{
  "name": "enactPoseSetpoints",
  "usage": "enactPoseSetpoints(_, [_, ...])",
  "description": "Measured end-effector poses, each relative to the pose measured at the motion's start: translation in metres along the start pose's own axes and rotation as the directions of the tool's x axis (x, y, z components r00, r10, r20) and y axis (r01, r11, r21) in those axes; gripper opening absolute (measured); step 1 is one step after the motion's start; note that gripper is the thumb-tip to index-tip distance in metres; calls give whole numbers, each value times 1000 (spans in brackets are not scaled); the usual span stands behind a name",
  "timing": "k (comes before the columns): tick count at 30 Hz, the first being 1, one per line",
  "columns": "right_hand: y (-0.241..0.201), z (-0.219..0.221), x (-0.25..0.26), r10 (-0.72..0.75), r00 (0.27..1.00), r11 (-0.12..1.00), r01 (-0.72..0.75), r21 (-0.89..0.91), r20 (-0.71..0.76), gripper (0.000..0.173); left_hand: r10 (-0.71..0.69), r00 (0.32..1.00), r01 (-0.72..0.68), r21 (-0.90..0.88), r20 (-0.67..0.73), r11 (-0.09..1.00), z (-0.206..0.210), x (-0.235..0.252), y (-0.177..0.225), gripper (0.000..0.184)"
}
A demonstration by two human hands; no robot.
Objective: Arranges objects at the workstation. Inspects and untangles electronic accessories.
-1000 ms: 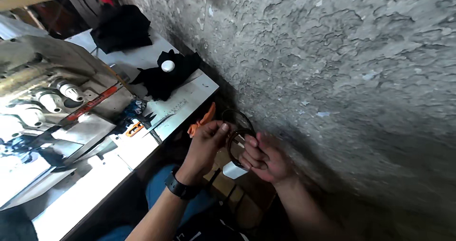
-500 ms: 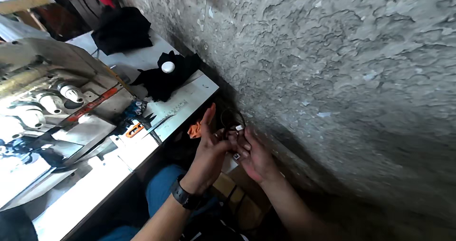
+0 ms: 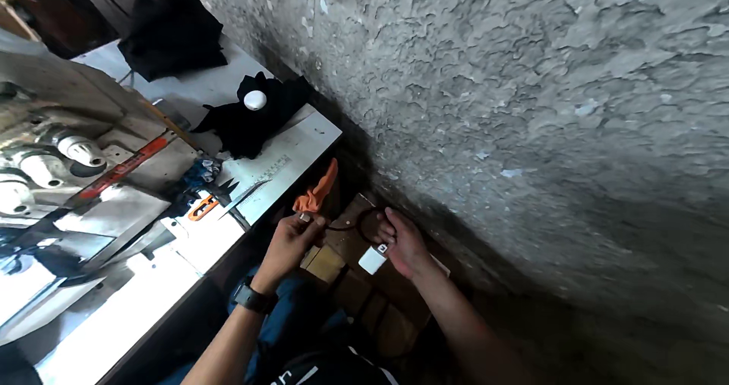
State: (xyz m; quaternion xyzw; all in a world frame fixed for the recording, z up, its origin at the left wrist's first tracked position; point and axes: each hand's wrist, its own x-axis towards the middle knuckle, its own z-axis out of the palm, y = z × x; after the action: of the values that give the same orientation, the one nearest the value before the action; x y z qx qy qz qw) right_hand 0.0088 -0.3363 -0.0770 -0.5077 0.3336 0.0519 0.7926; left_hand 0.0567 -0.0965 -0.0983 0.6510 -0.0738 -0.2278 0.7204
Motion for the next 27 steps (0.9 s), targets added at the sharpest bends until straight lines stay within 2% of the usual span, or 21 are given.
enactPoseSetpoints(3, [-4, 7, 10, -125, 992, 988, 125, -87, 11, 31, -184, 966, 189, -12, 183, 982, -7, -4, -7, 16])
enactPoseSetpoints(5, [-5, 7, 10, -232, 961, 924, 266, -275, 150, 28, -267, 910, 259, 67, 316, 963, -8, -6, -17, 16])
enactPoseSetpoints(6, [-6, 6, 9, -265, 936, 854, 339, -395, 232, 29, -300, 871, 273, 125, 389, 954, -6, -6, -22, 19])
enactPoseSetpoints(8, [-14, 11, 2, -250, 891, 679, 440, -588, 378, 32, -349, 801, 230, 288, 487, 930, 1, -4, -26, 32])
enactPoseSetpoints(10, [-18, 16, -3, -210, 860, 589, 490, -642, 464, 33, -357, 771, 119, 431, 527, 895, 9, 1, -28, 25])
enactPoseSetpoints(11, [-17, 18, -4, -212, 853, 579, 503, -642, 477, 34, -339, 781, 68, 468, 525, 881, 11, 3, -29, 20])
enactPoseSetpoints(13, [-10, 20, -3, -280, 857, 616, 506, -604, 432, 38, -265, 850, -2, 505, 456, 863, 9, 6, -28, 18])
enactPoseSetpoints(15, [-1, 18, 2, -324, 877, 751, 466, -467, 355, 47, -129, 955, -20, 493, 268, 870, 5, 6, -23, 19])
enactPoseSetpoints(17, [9, 22, 9, -339, 896, 897, 400, -189, 288, 50, 23, 1000, -22, 471, 3, 882, 3, 7, -16, 17])
enactPoseSetpoints(18, [11, 26, 9, -313, 915, 936, 342, -79, 252, 52, 111, 987, -48, 446, -115, 894, 3, 9, -15, 16])
enactPoseSetpoints(20, [11, 34, 7, -236, 949, 972, 233, 35, 209, 52, 243, 934, -155, 318, -260, 935, 6, 15, -12, 13])
enactPoseSetpoints(22, [11, 40, 5, -170, 967, 984, 156, 87, 191, 50, 191, 933, -193, 25, -304, 981, 13, 18, -3, 14])
enactPoseSetpoints(24, [10, 47, 3, -127, 971, 988, 106, 111, 203, 52, 42, 976, -106, -302, -211, 947, 17, 18, 3, 15])
enactPoseSetpoints(25, [9, 50, 1, -112, 970, 990, 90, 106, 218, 53, -11, 991, -43, -389, -136, 920, 17, 18, 2, 13])
enactPoseSetpoints(27, [7, 55, -1, -93, 968, 992, 70, 105, 233, 57, -73, 997, 78, -448, 30, 891, 14, 19, -5, 8])
